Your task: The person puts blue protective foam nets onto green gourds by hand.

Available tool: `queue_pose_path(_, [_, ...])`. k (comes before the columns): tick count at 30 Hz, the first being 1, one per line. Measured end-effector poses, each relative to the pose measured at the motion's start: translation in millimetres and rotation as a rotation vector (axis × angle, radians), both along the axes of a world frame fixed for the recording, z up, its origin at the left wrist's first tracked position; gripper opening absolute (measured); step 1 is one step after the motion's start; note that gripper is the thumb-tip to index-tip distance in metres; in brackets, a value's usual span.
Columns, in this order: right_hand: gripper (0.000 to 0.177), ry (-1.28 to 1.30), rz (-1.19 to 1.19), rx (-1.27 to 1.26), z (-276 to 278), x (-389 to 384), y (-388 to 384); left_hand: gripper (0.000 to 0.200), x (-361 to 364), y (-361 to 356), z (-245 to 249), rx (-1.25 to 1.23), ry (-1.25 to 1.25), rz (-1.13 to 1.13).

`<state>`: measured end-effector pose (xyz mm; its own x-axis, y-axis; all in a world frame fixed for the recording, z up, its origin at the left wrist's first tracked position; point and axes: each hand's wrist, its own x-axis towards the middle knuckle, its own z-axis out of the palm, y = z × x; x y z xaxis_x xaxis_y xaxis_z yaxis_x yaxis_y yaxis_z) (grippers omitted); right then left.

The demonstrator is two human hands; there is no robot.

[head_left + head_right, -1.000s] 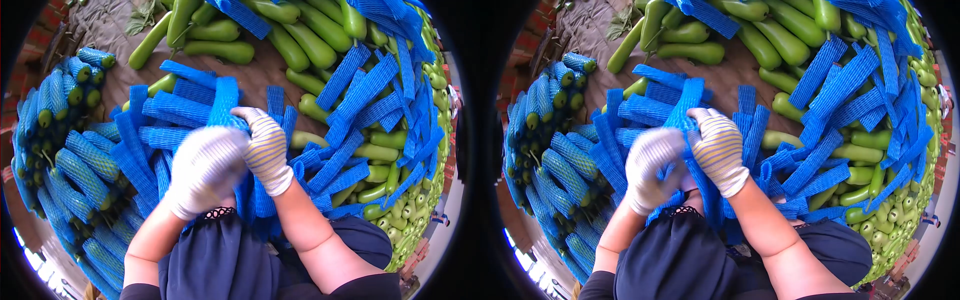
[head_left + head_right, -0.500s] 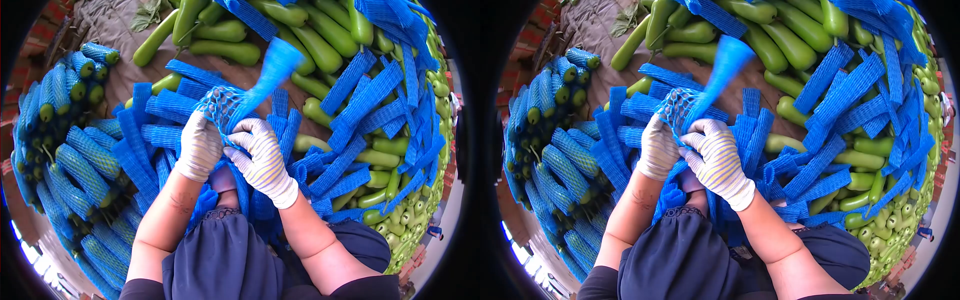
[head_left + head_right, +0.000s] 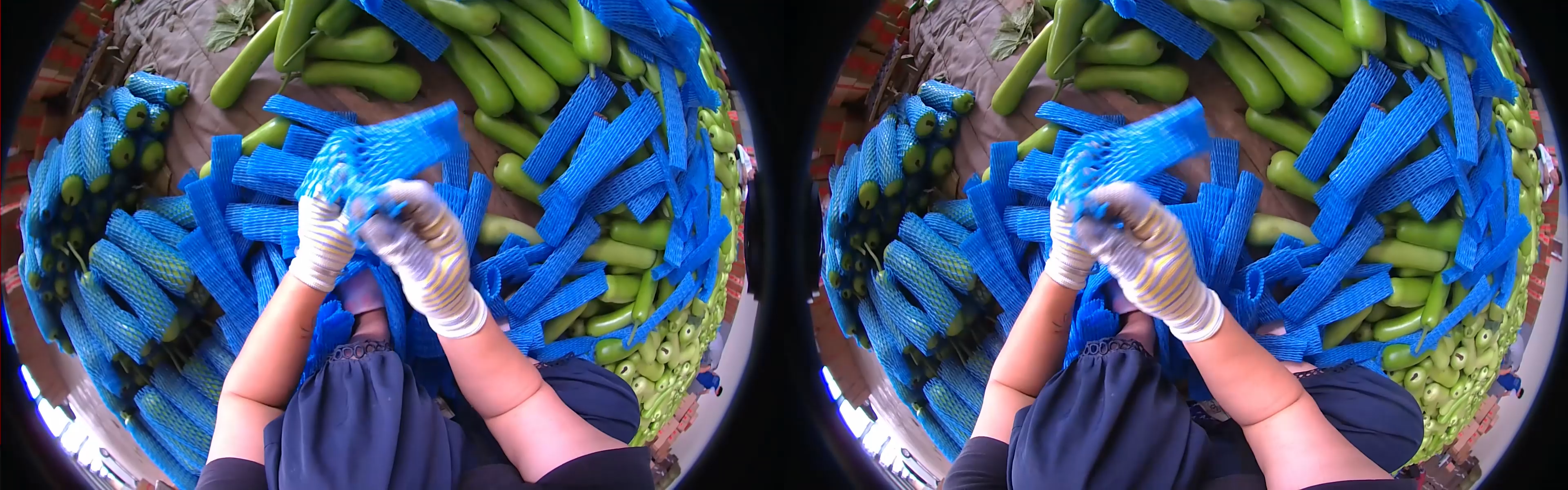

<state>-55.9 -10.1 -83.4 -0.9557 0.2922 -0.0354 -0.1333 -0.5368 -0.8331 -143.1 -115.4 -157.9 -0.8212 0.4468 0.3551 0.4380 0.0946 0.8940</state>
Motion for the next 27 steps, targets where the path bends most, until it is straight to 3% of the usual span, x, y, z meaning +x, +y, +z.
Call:
queue_pose_path(1, [0.018, 0.029, 0.105, 0.171, -3, 0, 1, 0.029, 9, -7, -14, 0.095, -0.480, 0.087])
queue_pose_path(2, [0.019, 0.062, 0.210, 0.345, -7, 0, 2, 0.033, 18, -9, -27, 0.684, -1.041, 0.011])
queue_pose_path(4, [0.020, -0.127, 0.338, 0.205, -16, 7, -2, 0.029, -9, -6, 38, -0.596, 0.211, -0.055])
queue_pose_path(5, [0.021, -0.226, 0.412, 0.115, -20, 10, 0, 0.027, -11, -13, 31, -0.626, -0.061, -0.166])
queue_pose_path(6, [0.021, -0.224, 0.412, 0.116, -19, 13, 2, 0.026, -20, -21, 28, -0.598, 0.469, -0.272])
queue_pose_path(8, [0.021, -0.459, 0.565, -0.223, -17, 19, 3, 0.028, -19, -28, 23, -0.589, 0.276, -0.255])
queue_pose_path(9, [0.021, -0.404, 0.618, -0.244, -16, 20, 2, 0.030, -14, -19, 37, -0.704, 0.775, -0.054])
queue_pose_path(10, [0.020, -0.296, 0.581, -0.247, -13, 20, -3, 0.034, -15, -15, 46, -0.710, 0.904, -0.045])
queue_pose_path(13, [0.016, -0.129, 0.562, 0.082, 13, 14, -4, 0.035, -5, -21, 47, -0.762, 0.865, -0.044])
queue_pose_path(14, [0.016, 0.093, 0.442, 0.380, 11, 11, -7, 0.035, -3, -24, 47, -0.782, 0.843, -0.044])
queue_pose_path(16, [0.015, 0.134, 0.445, 0.520, 12, 8, -6, 0.036, -9, -23, 44, -0.817, 0.797, -0.042])
queue_pose_path(18, [0.018, 0.038, 0.570, 0.532, 7, 11, -9, 0.037, -13, -32, 43, -0.853, 0.753, -0.040])
queue_pose_path(20, [0.026, -0.075, 0.618, 0.376, 0, 15, -21, 0.037, -20, -41, 38, -0.890, 0.705, -0.048])
queue_pose_path(22, [0.036, -0.097, 0.557, 0.300, -6, 10, -25, 0.038, -39, -46, 30, -0.920, 0.652, -0.070])
queue_pose_path(23, [0.046, 0.028, 0.444, 0.437, -15, 7, -24, 0.038, -49, -55, 27, -0.932, 0.628, -0.078])
queue_pose_path(24, [0.050, -0.007, 0.418, 0.518, -14, 5, -17, 0.039, -60, -59, 22, -0.944, 0.604, -0.083])
queue_pose_path(26, [0.051, -0.140, 0.328, 0.275, -15, 10, -9, 0.039, -93, -82, 12, -0.970, 0.548, -0.088])
queue_pose_path(27, [0.050, -0.175, 0.305, 0.277, -22, 14, -1, 0.040, -116, -87, 6, -0.983, 0.521, -0.091])
